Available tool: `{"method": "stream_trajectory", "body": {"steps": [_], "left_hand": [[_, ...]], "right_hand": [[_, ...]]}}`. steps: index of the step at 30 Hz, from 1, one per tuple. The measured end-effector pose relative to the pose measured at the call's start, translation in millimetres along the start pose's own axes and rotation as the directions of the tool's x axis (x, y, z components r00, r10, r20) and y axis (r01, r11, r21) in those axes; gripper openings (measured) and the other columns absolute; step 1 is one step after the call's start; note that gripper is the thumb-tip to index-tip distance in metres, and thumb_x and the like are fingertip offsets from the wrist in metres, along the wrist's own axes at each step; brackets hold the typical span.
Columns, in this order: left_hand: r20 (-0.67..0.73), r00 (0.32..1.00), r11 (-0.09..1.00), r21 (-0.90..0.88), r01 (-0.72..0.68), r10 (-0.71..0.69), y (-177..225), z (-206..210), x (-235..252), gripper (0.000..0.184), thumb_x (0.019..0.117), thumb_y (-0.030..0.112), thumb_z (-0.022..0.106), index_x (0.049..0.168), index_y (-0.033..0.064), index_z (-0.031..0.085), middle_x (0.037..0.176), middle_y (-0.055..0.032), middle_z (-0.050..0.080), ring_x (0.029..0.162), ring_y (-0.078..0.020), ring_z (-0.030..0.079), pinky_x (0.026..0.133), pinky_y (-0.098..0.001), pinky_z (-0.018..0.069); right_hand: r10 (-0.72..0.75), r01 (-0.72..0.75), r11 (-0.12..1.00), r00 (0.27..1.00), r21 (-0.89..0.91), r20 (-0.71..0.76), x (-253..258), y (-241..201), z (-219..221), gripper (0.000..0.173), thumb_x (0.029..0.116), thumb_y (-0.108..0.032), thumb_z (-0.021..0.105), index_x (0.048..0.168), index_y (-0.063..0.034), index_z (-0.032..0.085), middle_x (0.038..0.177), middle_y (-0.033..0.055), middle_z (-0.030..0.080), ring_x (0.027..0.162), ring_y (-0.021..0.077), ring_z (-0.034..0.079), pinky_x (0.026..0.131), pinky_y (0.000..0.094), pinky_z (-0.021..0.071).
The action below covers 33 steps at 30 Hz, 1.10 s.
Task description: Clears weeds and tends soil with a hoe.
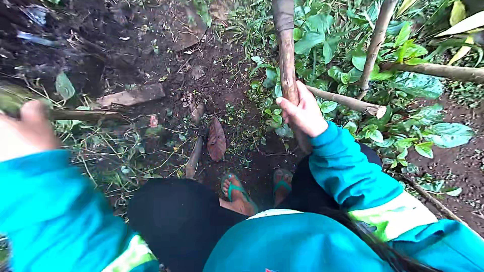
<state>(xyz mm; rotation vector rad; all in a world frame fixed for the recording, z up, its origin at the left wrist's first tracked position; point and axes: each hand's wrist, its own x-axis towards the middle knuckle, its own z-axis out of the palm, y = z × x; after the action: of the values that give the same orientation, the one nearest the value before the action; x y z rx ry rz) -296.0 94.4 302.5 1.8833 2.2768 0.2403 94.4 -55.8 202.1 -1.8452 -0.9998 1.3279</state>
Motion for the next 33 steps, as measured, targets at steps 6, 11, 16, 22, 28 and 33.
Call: {"method": "stream_trajectory", "body": {"steps": [6, 11, 16, 22, 28, 33], "left_hand": [[0.823, 0.548, 0.988, -0.111, -0.105, 0.151, 92.9, 243.2, -149.2, 0.048, 0.1049, 0.040, 0.058, 0.121, -0.0033, 0.070, 0.117, -0.0320, 0.069, 0.114, -0.0499, 0.065, 0.099, -0.0705, 0.0476], [0.928, 0.371, 0.908, -0.171, 0.383, 0.019, 108.8, 350.7, -201.1, 0.047, 0.1097, 0.030, 0.052, 0.137, -0.0081, 0.054, 0.128, -0.0283, 0.064, 0.119, -0.0370, 0.063, 0.107, -0.0510, 0.0462], [0.748, 0.522, 0.810, -0.561, 0.169, 0.409, 154.3, 294.4, -211.9, 0.035, 0.1110, 0.020, 0.047, 0.128, -0.0085, 0.060, 0.105, -0.0255, 0.070, 0.096, -0.0368, 0.070, 0.093, -0.0546, 0.0546], [0.410, 0.389, 0.561, -0.678, -0.475, 0.825, 234.9, 239.5, -207.1, 0.025, 0.1016, 0.017, 0.064, 0.111, -0.0045, 0.073, 0.116, -0.0227, 0.071, 0.109, -0.0394, 0.069, 0.095, -0.0571, 0.0538], [0.399, 0.254, 0.473, -0.753, -0.457, 0.881, 209.0, 257.7, -233.7, 0.024, 0.1014, 0.015, 0.062, 0.114, -0.0022, 0.074, 0.112, -0.0212, 0.073, 0.107, -0.0359, 0.071, 0.095, -0.0544, 0.0549], [0.987, -0.154, 0.770, -0.136, -0.624, 0.049, 153.3, 256.4, -221.0, 0.046, 0.1091, 0.028, 0.051, 0.133, -0.0105, 0.059, 0.143, -0.0325, 0.055, 0.136, -0.0475, 0.052, 0.111, -0.0639, 0.0411]], "right_hand": [[-0.112, 0.118, 0.990, 0.992, 0.083, -0.066, 11.8, 25.8, -3.9, 0.041, 0.0985, -0.018, 0.063, 0.132, 0.0007, 0.048, 0.083, 0.0039, 0.059, 0.059, 0.0071, 0.060, 0.054, 0.0243, 0.0543], [-0.149, 0.152, 0.988, 0.986, 0.028, -0.077, 7.2, 33.9, -8.4, 0.038, 0.0972, -0.019, 0.064, 0.128, -0.0012, 0.050, 0.080, 0.0015, 0.058, 0.057, 0.0056, 0.058, 0.054, 0.0239, 0.0536], [-0.288, 0.273, 0.948, 0.955, -0.167, -0.074, -21.0, 24.3, -29.6, 0.039, 0.0957, -0.020, 0.066, 0.128, -0.0031, 0.053, 0.090, 0.0067, 0.063, 0.062, 0.0077, 0.061, 0.056, 0.0257, 0.0554], [-0.496, 0.454, 0.840, 0.864, -0.296, -0.085, -41.7, -5.2, -46.3, 0.035, 0.0946, -0.022, 0.067, 0.122, -0.0042, 0.053, 0.093, -0.0019, 0.060, 0.071, -0.0054, 0.059, 0.063, 0.0116, 0.0526], [-0.455, 0.428, 0.883, 0.882, -0.193, -0.126, -80.8, -12.3, -70.5, 0.039, 0.0940, -0.028, 0.070, 0.126, -0.0156, 0.050, 0.095, -0.0098, 0.061, 0.072, -0.0029, 0.061, 0.062, 0.0148, 0.0565], [-0.338, 0.341, 0.940, 0.926, -0.011, -0.166, -119.8, -18.0, -87.5, 0.032, 0.0920, -0.030, 0.072, 0.116, -0.0232, 0.053, 0.081, -0.0122, 0.064, 0.060, 0.0006, 0.061, 0.053, 0.0169, 0.0557]]}}
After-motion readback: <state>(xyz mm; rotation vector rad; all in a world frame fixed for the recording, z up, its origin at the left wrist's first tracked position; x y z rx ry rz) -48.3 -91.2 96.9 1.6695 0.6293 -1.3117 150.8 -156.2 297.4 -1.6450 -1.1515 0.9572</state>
